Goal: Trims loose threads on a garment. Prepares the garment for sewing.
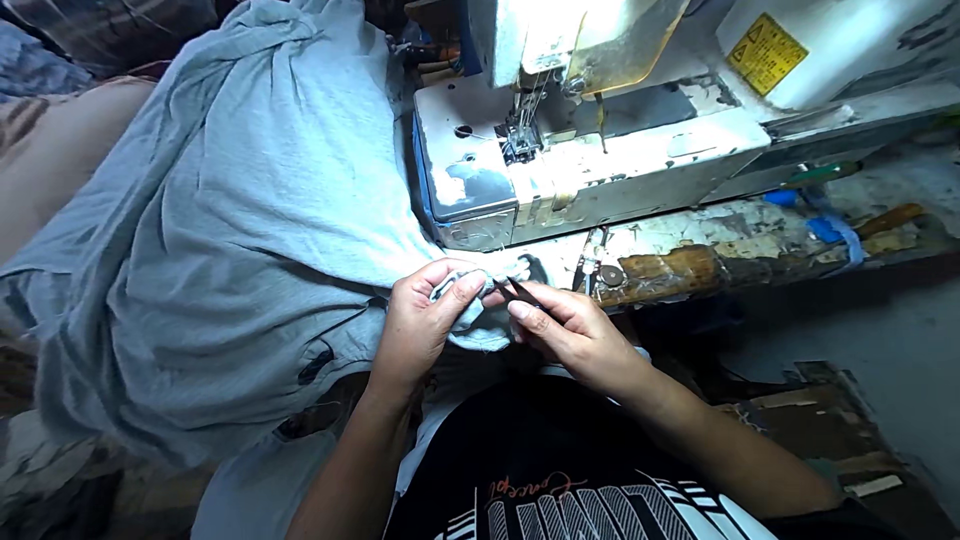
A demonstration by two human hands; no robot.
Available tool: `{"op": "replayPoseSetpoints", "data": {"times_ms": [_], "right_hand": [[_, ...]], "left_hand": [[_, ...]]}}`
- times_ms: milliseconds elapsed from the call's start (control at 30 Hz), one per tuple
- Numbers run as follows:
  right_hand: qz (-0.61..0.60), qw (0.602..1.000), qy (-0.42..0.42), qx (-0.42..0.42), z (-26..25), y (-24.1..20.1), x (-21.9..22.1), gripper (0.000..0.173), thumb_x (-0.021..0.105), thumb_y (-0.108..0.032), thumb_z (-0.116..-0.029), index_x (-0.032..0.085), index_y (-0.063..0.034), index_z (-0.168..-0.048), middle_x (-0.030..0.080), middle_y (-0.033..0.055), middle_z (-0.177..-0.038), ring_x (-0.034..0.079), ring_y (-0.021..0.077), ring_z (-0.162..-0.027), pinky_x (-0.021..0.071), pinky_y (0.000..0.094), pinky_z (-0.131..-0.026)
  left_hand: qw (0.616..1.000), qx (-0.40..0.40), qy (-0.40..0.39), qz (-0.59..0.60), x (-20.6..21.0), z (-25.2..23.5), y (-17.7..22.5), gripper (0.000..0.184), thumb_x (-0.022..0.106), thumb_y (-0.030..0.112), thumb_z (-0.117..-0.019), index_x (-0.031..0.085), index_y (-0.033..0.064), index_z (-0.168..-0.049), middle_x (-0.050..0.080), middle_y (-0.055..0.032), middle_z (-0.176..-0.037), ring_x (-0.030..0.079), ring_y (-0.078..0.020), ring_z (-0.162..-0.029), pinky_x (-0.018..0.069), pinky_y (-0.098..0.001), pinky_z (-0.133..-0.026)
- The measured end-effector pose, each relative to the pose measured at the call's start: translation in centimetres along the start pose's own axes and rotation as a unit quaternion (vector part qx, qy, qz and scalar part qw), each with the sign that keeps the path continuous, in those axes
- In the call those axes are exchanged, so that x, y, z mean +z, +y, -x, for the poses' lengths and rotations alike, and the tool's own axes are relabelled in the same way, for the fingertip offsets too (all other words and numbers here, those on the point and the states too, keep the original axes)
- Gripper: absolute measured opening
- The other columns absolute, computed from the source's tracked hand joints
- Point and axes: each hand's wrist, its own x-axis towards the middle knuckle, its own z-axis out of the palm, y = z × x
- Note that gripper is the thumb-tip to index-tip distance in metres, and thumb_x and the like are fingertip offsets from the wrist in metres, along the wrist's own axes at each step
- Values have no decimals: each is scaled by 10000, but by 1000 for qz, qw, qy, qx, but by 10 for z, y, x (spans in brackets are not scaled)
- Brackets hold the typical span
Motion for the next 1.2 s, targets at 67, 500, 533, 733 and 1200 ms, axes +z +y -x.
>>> {"op": "replayPoseSetpoints", "data": {"times_ms": [67,500,533,733,1200], "right_hand": [[-4,1000,-2,5,0,0,1,283,467,-195,-1081,714,-87,-1169,590,-90,-766,457,-54,-580,379,111,-523],[6,1000,3,-1,4,-3,4,278,473,-194,-1076,722,-97,-1151,588,-93,-764,461,-57,-587,385,109,-532],[14,1000,4,-8,4,-3,3,276,476,-195,-1073,727,-101,-1141,594,-94,-768,463,-58,-592,387,107,-538],[-53,998,-2,22,3,-5,5,331,415,-213,-1094,717,-82,-1059,569,-92,-746,426,-58,-552,348,103,-490],[-233,970,-3,71,8,-7,-4,335,447,-368,-1095,682,-148,-1006,533,-99,-686,404,-57,-510,327,95,-461]], "left_hand": [[1000,2,0,-1,0,0,2,113,621,47,-985,734,50,-983,703,1,-777,640,-26,-656,552,-180,-619],[1000,9,-12,-3,-2,4,1,110,616,56,-987,726,52,-986,695,9,-760,633,-20,-637,546,-172,-602],[1000,8,-13,-4,-2,4,1,110,615,58,-987,725,53,-984,694,9,-761,634,-20,-638,546,-171,-603],[999,21,-27,-15,-2,6,0,108,611,40,-987,719,43,-993,723,4,-790,667,-26,-673,567,-178,-639],[999,16,-28,-23,-3,5,-3,53,670,68,-957,721,73,-941,681,25,-755,620,-10,-637,533,-162,-595]]}}
